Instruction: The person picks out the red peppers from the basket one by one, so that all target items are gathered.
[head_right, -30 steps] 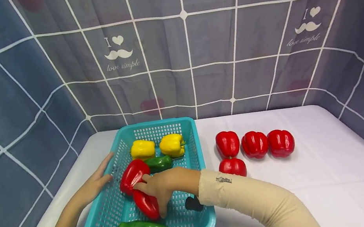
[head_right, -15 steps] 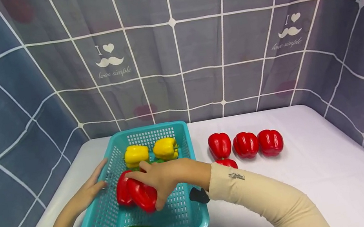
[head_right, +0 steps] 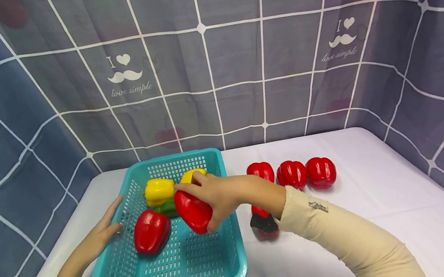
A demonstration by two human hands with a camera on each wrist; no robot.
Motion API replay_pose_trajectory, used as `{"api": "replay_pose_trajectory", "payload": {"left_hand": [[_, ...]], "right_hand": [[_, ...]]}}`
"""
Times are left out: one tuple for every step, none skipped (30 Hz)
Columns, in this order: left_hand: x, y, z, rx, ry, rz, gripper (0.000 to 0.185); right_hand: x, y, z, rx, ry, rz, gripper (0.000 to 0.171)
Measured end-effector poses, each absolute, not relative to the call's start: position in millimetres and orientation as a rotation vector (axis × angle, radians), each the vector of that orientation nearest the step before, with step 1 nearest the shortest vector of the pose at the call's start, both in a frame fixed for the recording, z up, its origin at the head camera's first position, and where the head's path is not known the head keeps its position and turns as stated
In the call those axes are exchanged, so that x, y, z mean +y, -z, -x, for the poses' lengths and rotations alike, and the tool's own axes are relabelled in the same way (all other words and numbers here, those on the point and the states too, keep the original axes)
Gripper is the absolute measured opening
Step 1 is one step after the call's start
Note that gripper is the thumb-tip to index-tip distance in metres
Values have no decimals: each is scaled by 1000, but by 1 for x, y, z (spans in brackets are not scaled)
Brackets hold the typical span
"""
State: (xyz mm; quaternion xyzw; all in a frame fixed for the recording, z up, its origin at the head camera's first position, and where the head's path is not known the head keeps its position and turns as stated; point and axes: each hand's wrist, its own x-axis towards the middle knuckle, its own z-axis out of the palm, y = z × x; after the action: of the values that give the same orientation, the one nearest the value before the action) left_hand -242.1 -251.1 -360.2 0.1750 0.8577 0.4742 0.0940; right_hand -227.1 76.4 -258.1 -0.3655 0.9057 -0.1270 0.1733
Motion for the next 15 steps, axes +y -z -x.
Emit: {"api": "replay_pose_trajectory", "payload": {"left_hand": [[-251,360,242,2550,-1402,-514,71],[-251,361,242,2555,-1401,-513,70],[-251,361,242,2558,-1402,-515,70],[-251,361,242,2565,-1398,-521,70],[-250,361,242,2571,-1394,-529,70],[-250,361,242,2577,-1387,-541,70],[-250,361,242,2587,-1381,-549,70],[-250,361,241,2592,-1377,-558,69],[-250,361,241,2598,-1371,-563,69],[-250,361,241,2599,-1367,-571,69],[-250,361,241,2597,-1367,-575,69],[-250,361,241,2594,-1371,-577,69],[-250,361,241,2591,-1374,-574,69],[-250,361,241,2582,-1382,-573,69],[-251,361,242,2575,-1387,-572,68]], "right_hand": [[80,257,227,2583,368,1028,107],[84,257,227,2597,377,1025,107],[88,256,227,2613,385,1015,107],[93,256,227,2629,391,1004,108],[97,255,227,2640,405,993,109],[102,255,227,2653,421,980,110],[107,255,227,2664,440,964,111],[111,255,227,2670,459,946,112],[116,255,227,2673,484,925,112],[121,256,227,2673,517,912,113],[127,256,227,2673,553,898,113],[132,257,226,2669,596,880,112],[137,258,226,2661,645,864,112],[143,260,226,2653,694,844,112],[148,261,226,2653,730,829,112]]}}
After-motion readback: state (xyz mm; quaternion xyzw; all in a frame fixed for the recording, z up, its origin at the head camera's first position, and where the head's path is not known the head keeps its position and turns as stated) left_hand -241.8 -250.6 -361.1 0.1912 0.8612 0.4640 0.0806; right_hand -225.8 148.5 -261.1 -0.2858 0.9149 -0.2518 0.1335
